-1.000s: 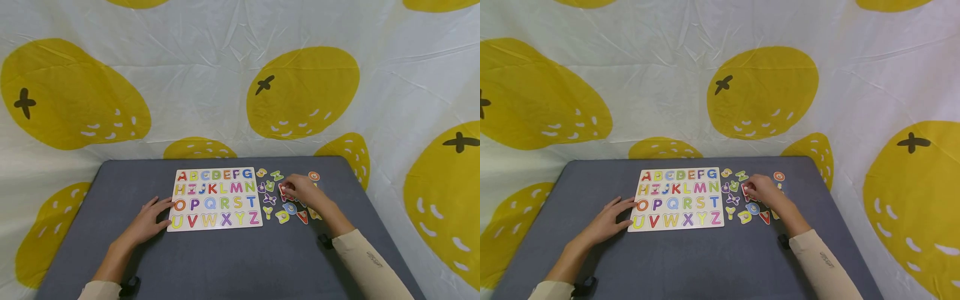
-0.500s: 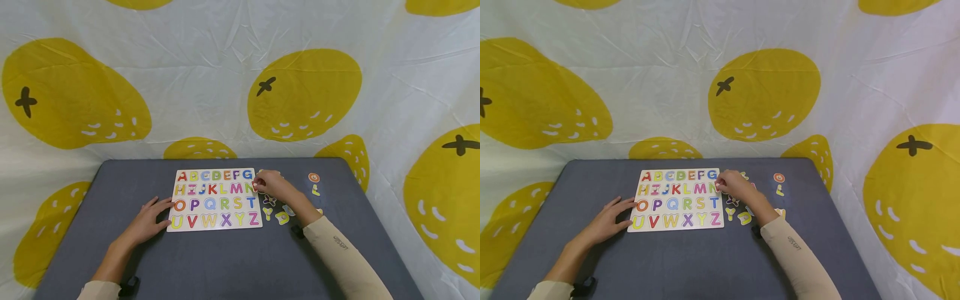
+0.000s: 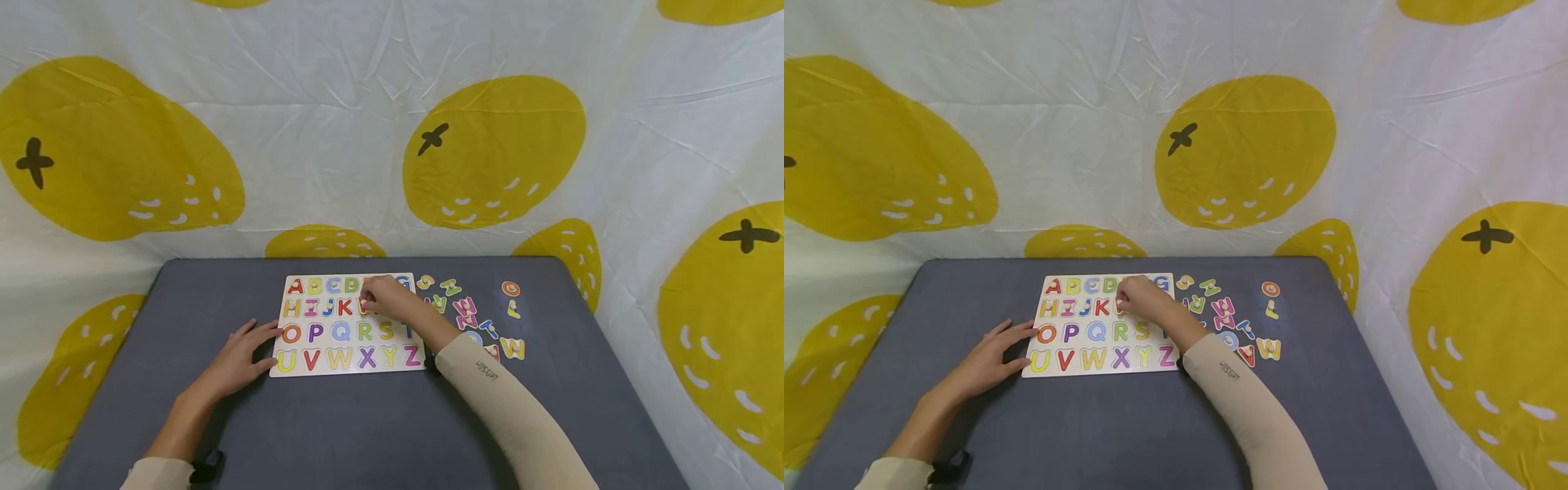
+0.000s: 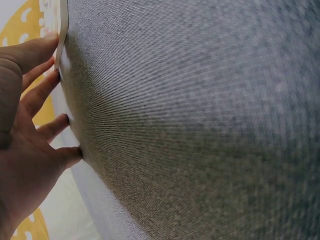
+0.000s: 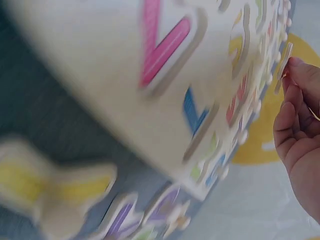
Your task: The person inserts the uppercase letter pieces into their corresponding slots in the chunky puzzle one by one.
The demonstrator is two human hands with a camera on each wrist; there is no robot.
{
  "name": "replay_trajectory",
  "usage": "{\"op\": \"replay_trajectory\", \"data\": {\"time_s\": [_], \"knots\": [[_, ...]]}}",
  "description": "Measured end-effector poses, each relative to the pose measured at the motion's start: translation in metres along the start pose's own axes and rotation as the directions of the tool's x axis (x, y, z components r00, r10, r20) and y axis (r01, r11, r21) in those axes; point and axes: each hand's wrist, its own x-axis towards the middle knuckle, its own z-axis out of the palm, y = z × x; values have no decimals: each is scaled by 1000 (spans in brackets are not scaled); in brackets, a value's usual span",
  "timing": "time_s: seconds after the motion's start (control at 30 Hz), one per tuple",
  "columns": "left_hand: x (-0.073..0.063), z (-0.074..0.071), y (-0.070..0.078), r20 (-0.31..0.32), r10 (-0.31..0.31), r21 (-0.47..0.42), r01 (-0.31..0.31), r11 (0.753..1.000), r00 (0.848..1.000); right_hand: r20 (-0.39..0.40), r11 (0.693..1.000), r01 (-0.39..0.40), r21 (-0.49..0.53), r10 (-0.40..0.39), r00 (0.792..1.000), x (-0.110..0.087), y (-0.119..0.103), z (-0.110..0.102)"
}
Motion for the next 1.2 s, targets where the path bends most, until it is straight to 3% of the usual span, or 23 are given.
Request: {"op": "replay_trajectory", "data": {"time_s": [0.17,0.37,1.2], "knots": [[0,-1,-1,4,11,3,-12,1000,1000,16,1000,-8,-14,8,1000,20,-11,12],[0,1,-2,11,9,5,-9,1000,1000,29,999,-35,8,34,999,30,-18,23],[2,0,-4,25,0,-10,0,1000,1000,-3,991,-124,-43,124,992,37,-30,35]]}}
